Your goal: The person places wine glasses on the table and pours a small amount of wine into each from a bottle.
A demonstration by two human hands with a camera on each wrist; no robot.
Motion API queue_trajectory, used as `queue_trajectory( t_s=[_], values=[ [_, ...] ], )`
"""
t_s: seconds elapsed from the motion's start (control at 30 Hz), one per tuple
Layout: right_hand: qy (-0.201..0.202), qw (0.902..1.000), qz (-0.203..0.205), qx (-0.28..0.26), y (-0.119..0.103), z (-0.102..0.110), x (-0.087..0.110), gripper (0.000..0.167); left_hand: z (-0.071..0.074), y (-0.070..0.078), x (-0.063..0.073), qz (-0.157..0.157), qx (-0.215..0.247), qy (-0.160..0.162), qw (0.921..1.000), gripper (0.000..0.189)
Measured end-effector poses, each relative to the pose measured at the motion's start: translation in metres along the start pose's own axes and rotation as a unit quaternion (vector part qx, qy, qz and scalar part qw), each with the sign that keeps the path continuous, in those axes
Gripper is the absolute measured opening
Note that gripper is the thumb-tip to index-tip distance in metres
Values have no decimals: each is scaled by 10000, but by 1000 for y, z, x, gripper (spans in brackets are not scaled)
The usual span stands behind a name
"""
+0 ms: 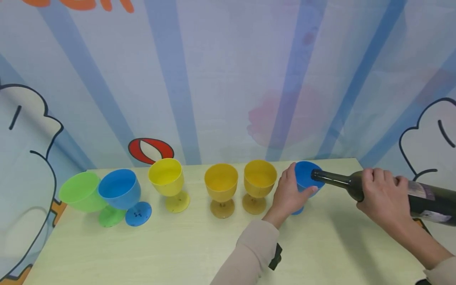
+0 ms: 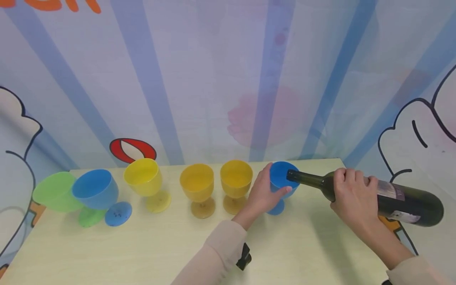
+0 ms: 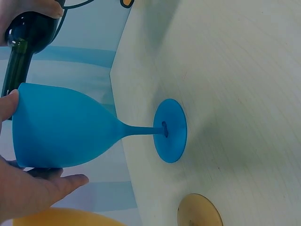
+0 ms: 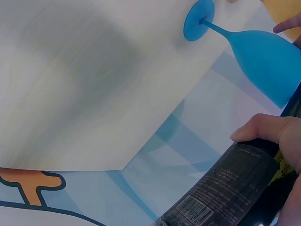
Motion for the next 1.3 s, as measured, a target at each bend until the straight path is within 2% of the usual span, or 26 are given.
queue_trajectory(
  t_s=[0.47, 0.93, 1.13, 1.3],
  values=[
    [246, 9995, 126, 169, 0, 0, 0, 70, -2, -1, -1, 31, -38, 34, 10000, 75],
    [85, 9996, 104, 235, 0, 1, -2, 71, -2, -2, -1, -58, -27, 0, 10000, 75],
    [227, 9992, 196, 279, 0, 3, -2, 71, -2, -2, -1, -66, -69, 8, 10000, 76],
    [61, 9996, 132, 231, 0, 3, -3, 72, -2, -2, -2, -58, -94, 7, 9999, 76]
  ],
)
Point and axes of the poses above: each hand's wrist, its own x-axis away from the middle knuckle, its own z-axis out of the back of the hand, y = z × x, the point moved 3 cm from there along -x, towards the middle knuckle, and after that the axes turned 11 degrees about -y, right-handed, at the moved point
